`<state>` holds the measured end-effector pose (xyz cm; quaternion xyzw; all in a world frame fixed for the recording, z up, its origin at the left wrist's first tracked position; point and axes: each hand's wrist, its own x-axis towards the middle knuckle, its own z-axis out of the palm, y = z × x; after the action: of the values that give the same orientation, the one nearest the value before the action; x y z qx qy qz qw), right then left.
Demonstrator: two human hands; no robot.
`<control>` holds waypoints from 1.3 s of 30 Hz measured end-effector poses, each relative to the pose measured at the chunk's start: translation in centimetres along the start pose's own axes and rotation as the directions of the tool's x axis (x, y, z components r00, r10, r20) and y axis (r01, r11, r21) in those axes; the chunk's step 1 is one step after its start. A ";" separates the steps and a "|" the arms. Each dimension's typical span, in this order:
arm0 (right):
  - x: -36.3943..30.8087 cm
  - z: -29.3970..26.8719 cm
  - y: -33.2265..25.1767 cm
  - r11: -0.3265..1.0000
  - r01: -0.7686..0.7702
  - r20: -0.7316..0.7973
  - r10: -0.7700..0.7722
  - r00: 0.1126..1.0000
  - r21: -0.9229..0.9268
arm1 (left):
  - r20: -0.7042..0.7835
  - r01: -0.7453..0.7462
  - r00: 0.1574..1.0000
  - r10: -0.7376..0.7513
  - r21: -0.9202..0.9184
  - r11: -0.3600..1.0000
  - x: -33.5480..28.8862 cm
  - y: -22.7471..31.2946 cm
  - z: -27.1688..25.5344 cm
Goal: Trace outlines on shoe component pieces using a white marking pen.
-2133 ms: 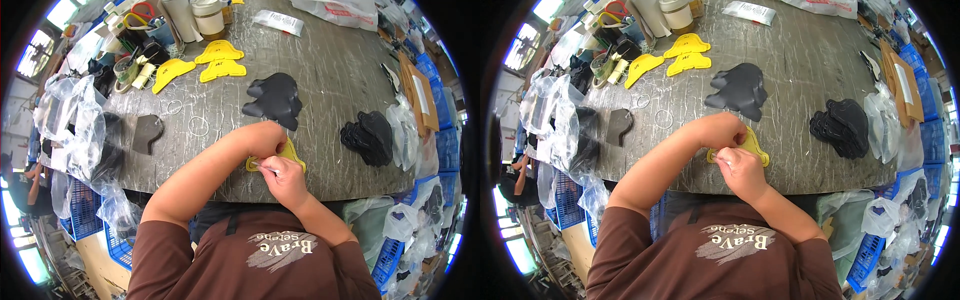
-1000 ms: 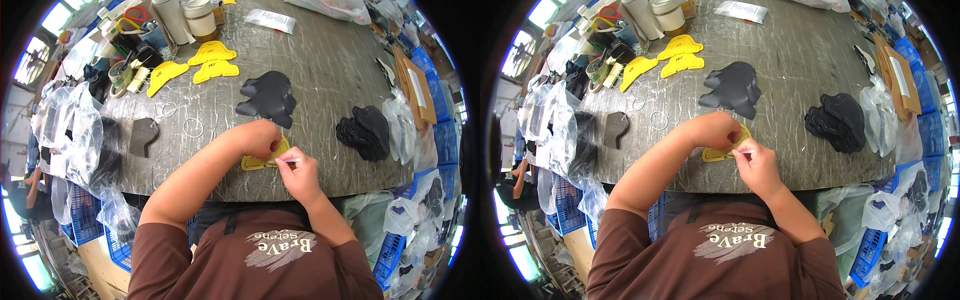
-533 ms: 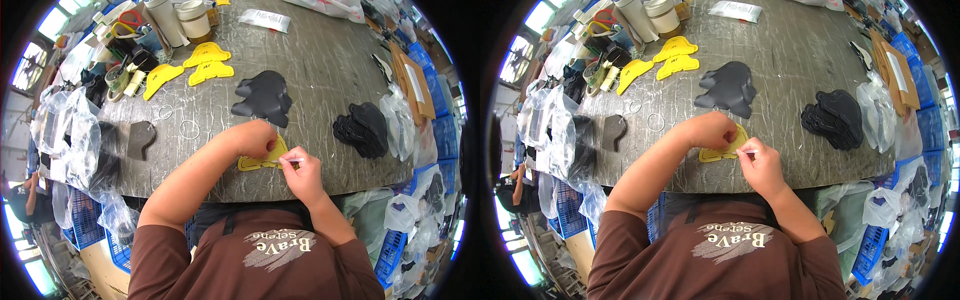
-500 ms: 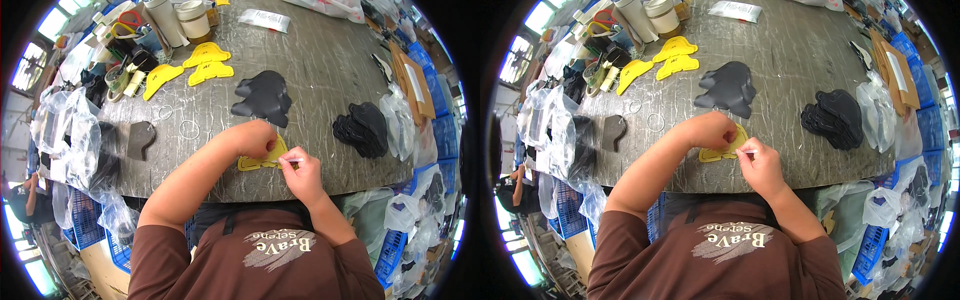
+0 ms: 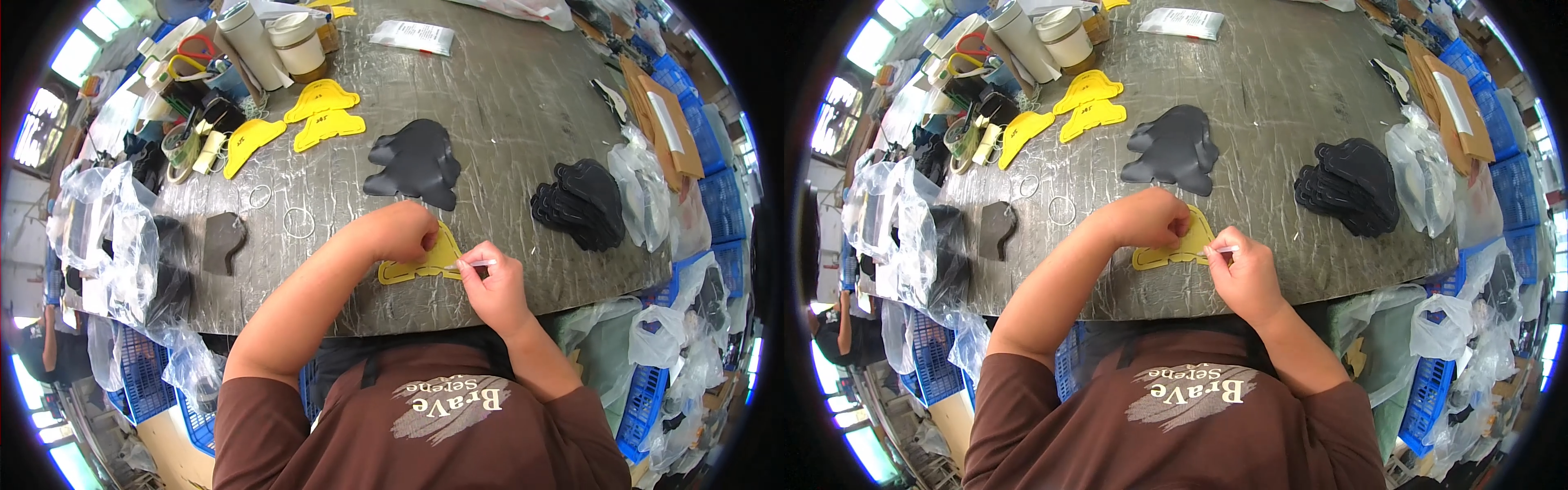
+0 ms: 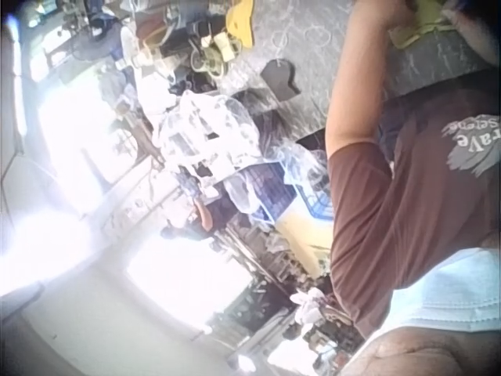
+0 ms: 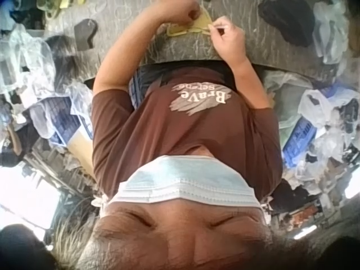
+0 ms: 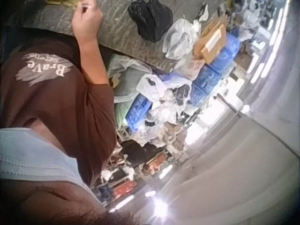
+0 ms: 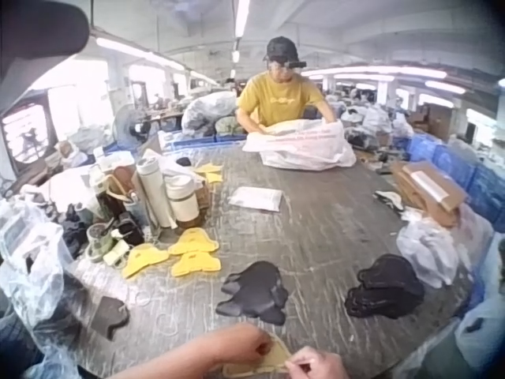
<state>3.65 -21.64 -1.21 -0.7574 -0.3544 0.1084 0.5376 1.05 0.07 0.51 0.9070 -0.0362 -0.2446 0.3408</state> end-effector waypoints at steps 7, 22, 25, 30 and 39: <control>-0.8 -0.8 0.4 1.000 0.021 -0.045 -0.020 0.999 0.003 | -0.005 0.000 1.000 0.000 -0.028 1.000 -0.1 0.2 0.0; -1.7 -1.8 0.7 0.999 -0.005 -0.083 0.002 0.997 -0.036 | -0.019 0.002 1.000 -0.002 -0.016 1.000 -0.5 0.8 -0.2; -1.8 -1.8 0.8 0.994 -0.047 -0.067 0.041 0.997 -0.095 | 0.005 0.095 0.995 -0.096 0.100 0.990 -0.8 1.5 0.5; -2.2 -1.6 0.9 0.993 0.004 -0.083 -0.014 0.996 -0.117 | -0.367 0.179 0.928 -0.060 0.297 0.938 -2.5 2.0 1.8; 4.0 -2.4 2.3 0.994 -0.099 0.056 0.096 0.994 0.056 | -0.433 0.131 0.864 -0.256 -0.299 0.945 -6.5 4.7 4.2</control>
<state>8.82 -21.18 -1.41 -0.7546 -0.3279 0.1651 0.5439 -6.18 -4.51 3.50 0.8855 0.1710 -0.0553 0.4285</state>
